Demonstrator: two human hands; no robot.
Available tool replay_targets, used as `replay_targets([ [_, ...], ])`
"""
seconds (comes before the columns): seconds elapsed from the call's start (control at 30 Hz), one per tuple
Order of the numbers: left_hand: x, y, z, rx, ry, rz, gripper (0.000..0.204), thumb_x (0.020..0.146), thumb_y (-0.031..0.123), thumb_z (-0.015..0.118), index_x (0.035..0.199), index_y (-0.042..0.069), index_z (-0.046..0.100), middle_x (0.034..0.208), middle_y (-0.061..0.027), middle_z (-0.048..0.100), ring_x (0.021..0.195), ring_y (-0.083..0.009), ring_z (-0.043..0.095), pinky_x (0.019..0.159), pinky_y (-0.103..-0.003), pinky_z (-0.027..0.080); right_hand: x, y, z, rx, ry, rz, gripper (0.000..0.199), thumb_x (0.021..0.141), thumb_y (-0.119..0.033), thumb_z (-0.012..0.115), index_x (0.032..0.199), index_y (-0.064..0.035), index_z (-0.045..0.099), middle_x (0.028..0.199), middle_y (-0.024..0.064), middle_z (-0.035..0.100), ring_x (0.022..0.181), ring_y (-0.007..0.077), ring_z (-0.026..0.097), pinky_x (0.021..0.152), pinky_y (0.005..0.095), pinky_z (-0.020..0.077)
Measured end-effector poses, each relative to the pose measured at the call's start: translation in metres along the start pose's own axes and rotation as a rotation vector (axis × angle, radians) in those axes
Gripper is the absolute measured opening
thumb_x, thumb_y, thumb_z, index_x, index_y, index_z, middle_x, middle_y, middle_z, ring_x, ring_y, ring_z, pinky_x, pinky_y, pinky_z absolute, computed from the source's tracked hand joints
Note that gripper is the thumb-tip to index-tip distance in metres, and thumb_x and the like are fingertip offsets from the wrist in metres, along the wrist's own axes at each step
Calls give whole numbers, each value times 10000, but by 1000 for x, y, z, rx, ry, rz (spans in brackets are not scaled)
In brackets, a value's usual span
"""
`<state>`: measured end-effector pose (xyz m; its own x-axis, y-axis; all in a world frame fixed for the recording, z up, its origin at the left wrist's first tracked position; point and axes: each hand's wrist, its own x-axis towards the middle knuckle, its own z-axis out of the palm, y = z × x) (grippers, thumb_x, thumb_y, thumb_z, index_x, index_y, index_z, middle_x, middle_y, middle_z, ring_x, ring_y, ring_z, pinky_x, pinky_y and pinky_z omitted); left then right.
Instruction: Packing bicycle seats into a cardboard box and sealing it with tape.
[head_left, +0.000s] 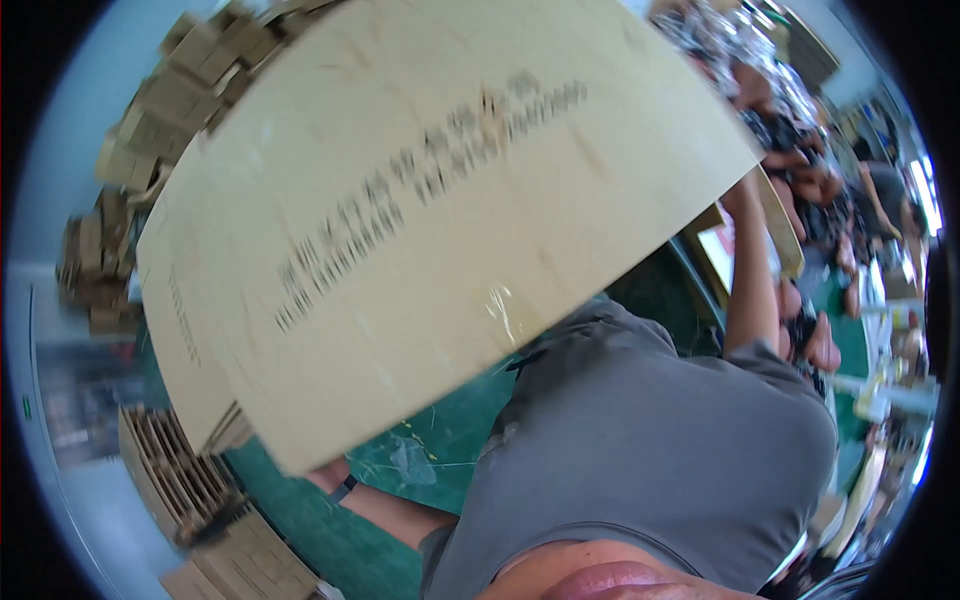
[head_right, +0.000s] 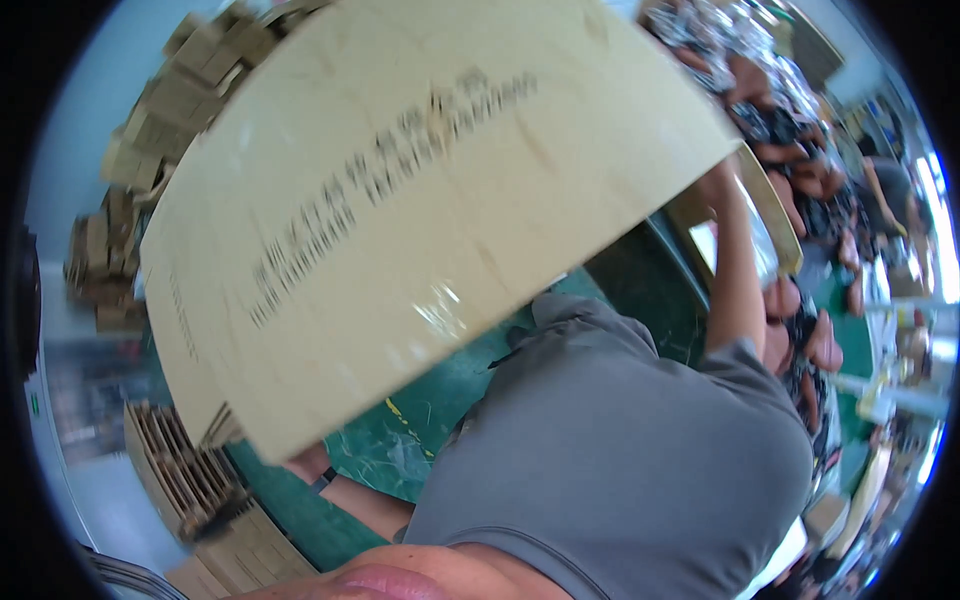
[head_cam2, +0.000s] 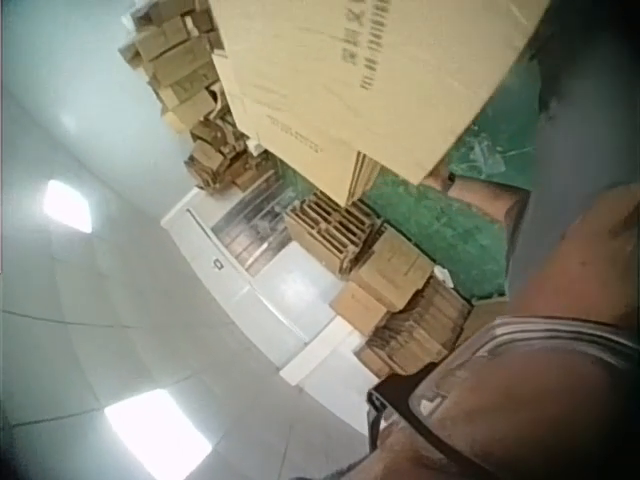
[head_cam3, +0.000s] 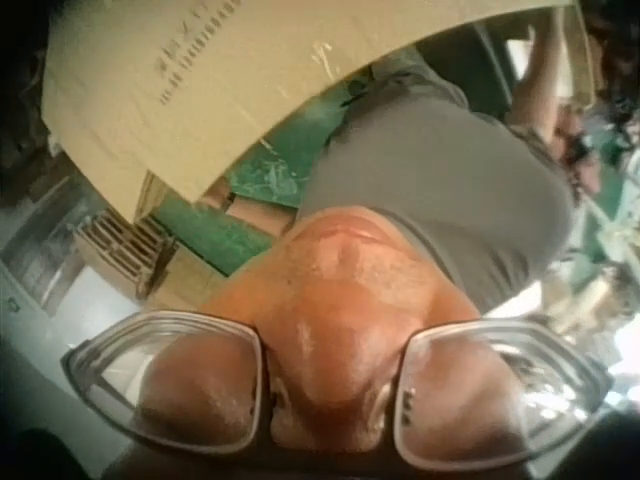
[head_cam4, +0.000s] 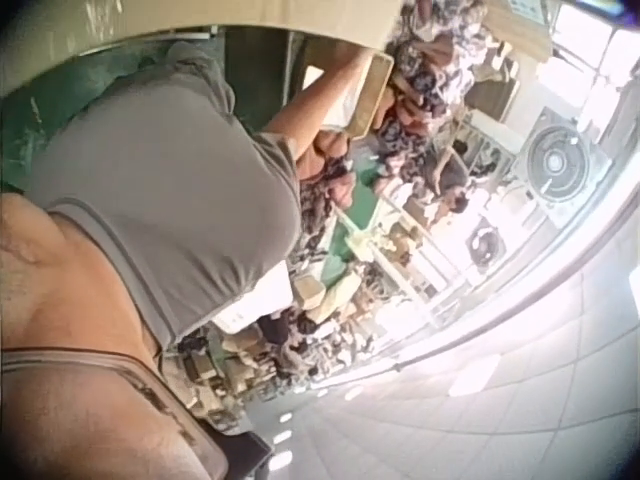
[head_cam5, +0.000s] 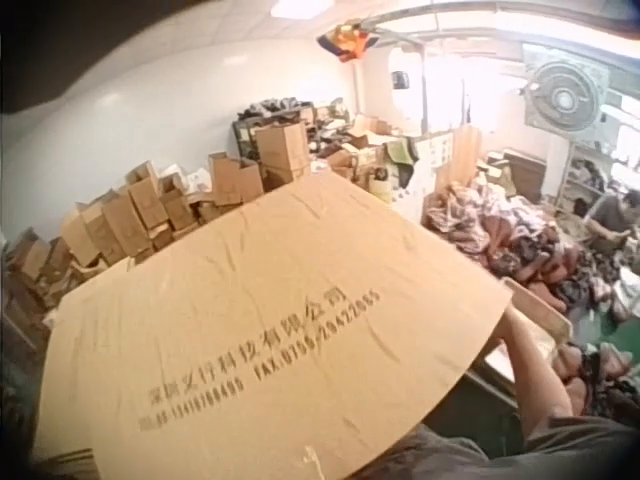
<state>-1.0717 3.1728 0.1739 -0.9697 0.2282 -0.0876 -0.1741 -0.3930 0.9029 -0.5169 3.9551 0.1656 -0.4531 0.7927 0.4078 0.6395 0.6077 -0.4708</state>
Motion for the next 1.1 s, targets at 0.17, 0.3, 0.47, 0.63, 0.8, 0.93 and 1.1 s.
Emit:
replay_targets([
  [0.17, 68, -138, -91, 146, -84, -768, 814, 1111, 727, 423, 1731, 201, 392, 1792, -90, 375, 1584, -367, 421, 1303, -661, 296, -17, -22, 117, 1164, -552, 868, 709, 1147, -626, 482, 1610, -100, 590, 1590, 77, 657, 1406, 236, 643, 1233, 448, 475],
  [0.3, 63, -180, -54, 335, -39, -765, 889, 1044, 843, 434, 1720, 267, 410, 1800, -52, 343, 1606, -377, 367, 1263, -758, 205, -28, -37, 133, 1232, -321, 1003, 830, 1123, -738, 396, 1707, -154, 480, 1718, 97, 530, 1581, 268, 467, 1319, 548, 314],
  [0.47, 43, -209, 2, -97, 24, -730, 1066, 980, 945, 385, 1803, 292, 208, 1849, -94, 216, 1684, -386, 175, 1301, -738, 90, -39, 56, 142, 1386, -528, 971, 1038, 1072, -863, 303, 1741, -74, 389, 1813, 185, 347, 1714, 321, 205, 1390, 541, 35],
  [0.63, 11, -248, 95, 372, 217, -540, 1089, 1009, 868, 490, 1798, 159, 239, 1864, -199, 162, 1716, -366, 131, 1344, -665, 102, 9, 109, 148, 580, -346, 703, 600, 1047, -453, 738, 1363, 57, 732, 1344, 247, 781, 1208, 378, 774, 994, 467, 623],
  [0.8, -3, -295, 211, 1379, 557, 134, 979, 1115, 575, 601, 1678, -160, 280, 1707, -392, 364, 1619, -475, 357, 1333, -555, 319, 78, 204, 229, -53, -400, 511, 658, 915, -482, 803, 1294, 53, 743, 1282, 321, 760, 1193, 504, 724, 1046, 541, 577],
  [0.93, -50, -343, 411, 987, 22, 278, 676, 1150, 240, 644, 1672, -84, 361, 1714, -305, 427, 1559, -392, 490, 1286, -497, 417, 105, 229, 288, -334, -431, 526, 856, 869, -522, 857, 1391, 116, 625, 1428, 286, 687, 1340, 487, 652, 1159, 545, 507],
  [1.1, -102, -423, 627, 776, -706, -149, 446, 1147, 173, 655, 1553, -1, 593, 1493, -166, 705, 1360, -233, 678, 1161, -388, 535, 156, 258, 296, -182, -498, 718, 776, 796, -476, 920, 1339, 7, 647, 1356, 237, 718, 1281, 415, 690, 1103, 504, 547],
])
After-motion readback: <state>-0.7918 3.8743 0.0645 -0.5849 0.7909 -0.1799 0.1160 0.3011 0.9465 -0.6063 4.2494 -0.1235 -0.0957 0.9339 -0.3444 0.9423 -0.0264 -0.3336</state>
